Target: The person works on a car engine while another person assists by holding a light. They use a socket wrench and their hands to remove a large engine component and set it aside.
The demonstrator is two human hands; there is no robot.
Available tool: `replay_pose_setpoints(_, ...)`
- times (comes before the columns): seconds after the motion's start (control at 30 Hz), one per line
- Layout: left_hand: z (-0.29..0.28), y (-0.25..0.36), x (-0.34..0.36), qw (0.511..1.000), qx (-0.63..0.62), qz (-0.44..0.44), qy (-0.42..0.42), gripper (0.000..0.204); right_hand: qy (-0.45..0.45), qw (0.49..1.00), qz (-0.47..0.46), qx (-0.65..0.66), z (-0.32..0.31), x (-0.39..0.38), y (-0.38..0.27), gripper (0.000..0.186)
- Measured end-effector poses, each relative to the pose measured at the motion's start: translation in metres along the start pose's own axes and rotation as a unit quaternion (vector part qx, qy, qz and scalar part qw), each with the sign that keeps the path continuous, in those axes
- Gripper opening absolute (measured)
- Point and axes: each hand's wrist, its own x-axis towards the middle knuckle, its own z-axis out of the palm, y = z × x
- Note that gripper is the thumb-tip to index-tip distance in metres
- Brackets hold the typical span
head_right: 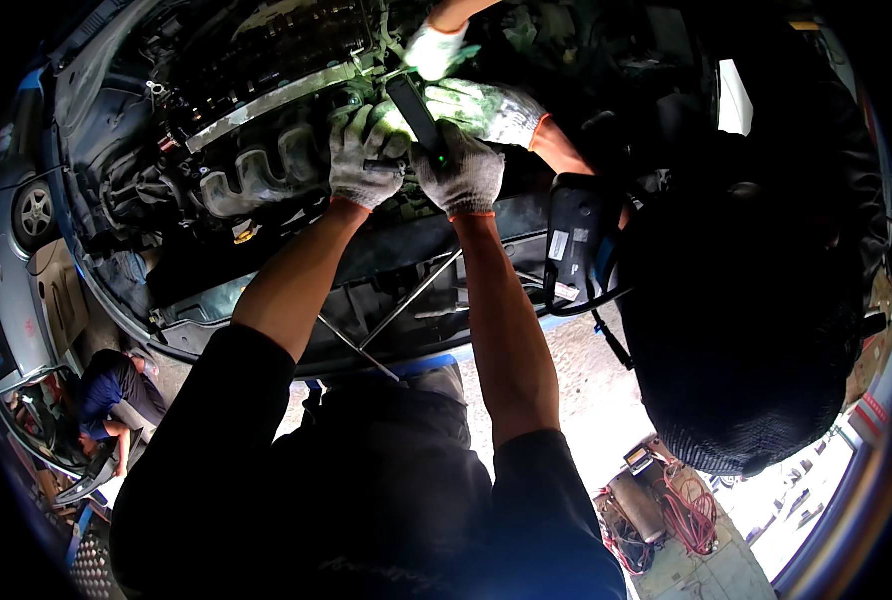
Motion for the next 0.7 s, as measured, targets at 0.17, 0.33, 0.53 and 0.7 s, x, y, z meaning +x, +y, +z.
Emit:
replay_pose_setpoints(0.17, -0.002, -0.001, 0.002, 1.000, -0.010, 0.001, -0.003, 0.019, -0.021, 1.000, 0.011, -0.001, -0.005, 0.003, -0.006, 0.028)
replay_pose_setpoints(0.33, -0.003, 0.001, 0.006, 1.000, -0.007, 0.000, -0.002, 0.018, -0.013, 1.000, 0.004, -0.002, -0.002, 0.001, -0.001, 0.028)
replay_pose_setpoints(0.53, 0.002, 0.000, 0.004, 1.000, 0.000, -0.006, -0.018, 0.015, -0.021, 1.000, 0.008, 0.001, 0.000, 0.000, 0.000, 0.028)
replay_pose_setpoints(0.7, -0.002, 0.001, 0.005, 0.999, -0.025, -0.020, -0.011, 0.015, -0.018, 1.000, -0.008, -0.009, 0.002, -0.002, 0.004, 0.029)
